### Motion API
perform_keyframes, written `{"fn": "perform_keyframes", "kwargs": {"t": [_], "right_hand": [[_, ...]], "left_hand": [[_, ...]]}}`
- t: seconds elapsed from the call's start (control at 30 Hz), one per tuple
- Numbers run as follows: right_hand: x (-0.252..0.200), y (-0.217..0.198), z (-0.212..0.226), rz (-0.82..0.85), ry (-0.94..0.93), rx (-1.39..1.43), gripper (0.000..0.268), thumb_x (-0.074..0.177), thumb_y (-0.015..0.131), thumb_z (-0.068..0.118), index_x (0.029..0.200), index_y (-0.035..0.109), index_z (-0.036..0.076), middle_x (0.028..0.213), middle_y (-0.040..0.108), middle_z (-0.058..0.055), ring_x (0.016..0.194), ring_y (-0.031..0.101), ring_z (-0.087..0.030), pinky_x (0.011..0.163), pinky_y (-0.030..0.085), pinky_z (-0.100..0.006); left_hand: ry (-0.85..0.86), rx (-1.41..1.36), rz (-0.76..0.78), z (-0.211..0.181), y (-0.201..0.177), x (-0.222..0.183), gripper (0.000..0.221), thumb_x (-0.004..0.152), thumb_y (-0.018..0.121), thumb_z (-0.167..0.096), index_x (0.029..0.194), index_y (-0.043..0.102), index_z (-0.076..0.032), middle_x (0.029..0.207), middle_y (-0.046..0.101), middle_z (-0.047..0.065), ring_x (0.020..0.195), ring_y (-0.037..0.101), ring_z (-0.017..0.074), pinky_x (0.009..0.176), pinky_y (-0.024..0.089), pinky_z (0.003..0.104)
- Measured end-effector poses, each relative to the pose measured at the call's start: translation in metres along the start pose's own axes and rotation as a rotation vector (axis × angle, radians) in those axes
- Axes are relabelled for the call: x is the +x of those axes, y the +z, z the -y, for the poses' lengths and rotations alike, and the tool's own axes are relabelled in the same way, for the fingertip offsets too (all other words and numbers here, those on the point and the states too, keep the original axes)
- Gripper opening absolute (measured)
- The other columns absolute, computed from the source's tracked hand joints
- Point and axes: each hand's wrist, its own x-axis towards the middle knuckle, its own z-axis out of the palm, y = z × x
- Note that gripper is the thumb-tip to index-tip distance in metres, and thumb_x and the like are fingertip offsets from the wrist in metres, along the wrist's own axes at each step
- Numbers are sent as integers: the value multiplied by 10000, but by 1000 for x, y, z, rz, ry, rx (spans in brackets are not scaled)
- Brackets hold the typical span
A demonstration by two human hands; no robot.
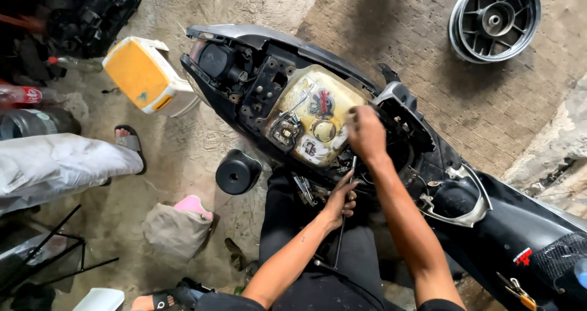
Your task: Repairing internal components of a motorcycle using a T-handle wrench and hands
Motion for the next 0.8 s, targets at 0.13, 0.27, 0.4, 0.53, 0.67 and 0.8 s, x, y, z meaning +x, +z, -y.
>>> {"fn": "perform_keyframes", "kwargs": {"t": [0.13,0.27,0.4,0.53,0.67,0.8], "right_hand": [[-7,49,49,69,-261,-8,226,887,689,101,1108,670,141,978,636,-90,854,716,-367,759,594,-486],[-11,74,66,54,-486,-318,323,878,689,301,1182,597,245,946,582,-13,881,663,-264,769,486,-392],[-7,93,58,-67,-563,-418,214,885,629,291,1096,617,254,875,579,2,786,638,-230,717,446,-368],[-10,120,42,-53,-564,-411,135,870,615,270,999,610,231,867,572,3,797,629,-228,723,446,-366],[-16,114,41,-28,-438,-153,137,888,656,216,1019,639,181,864,613,-52,785,676,-287,695,489,-385],[-36,47,36,26,-103,390,116,958,707,203,1057,694,143,878,695,-108,841,718,-354,727,551,-402]], "left_hand": [[-10,0,3,24,-14,31,564,995,613,-382,1527,427,-373,796,370,12,503,367,39,338,246,89],[-6,11,-67,39,-26,41,388,997,584,-356,1378,552,-288,762,368,-18,481,364,24,335,250,91],[7,30,-88,28,-22,26,346,997,572,-326,1334,585,-248,747,366,-15,462,369,26,312,262,116],[-3,31,-92,24,-20,13,322,992,560,-324,1301,594,-242,749,365,-10,467,368,29,318,255,112],[-22,68,-76,11,-8,-5,419,984,561,-326,1390,554,-226,765,370,-23,509,373,24,345,252,92],[-61,133,-30,9,-6,-14,545,942,571,-290,1476,477,-234,779,361,-21,533,367,27,384,247,84]]}}
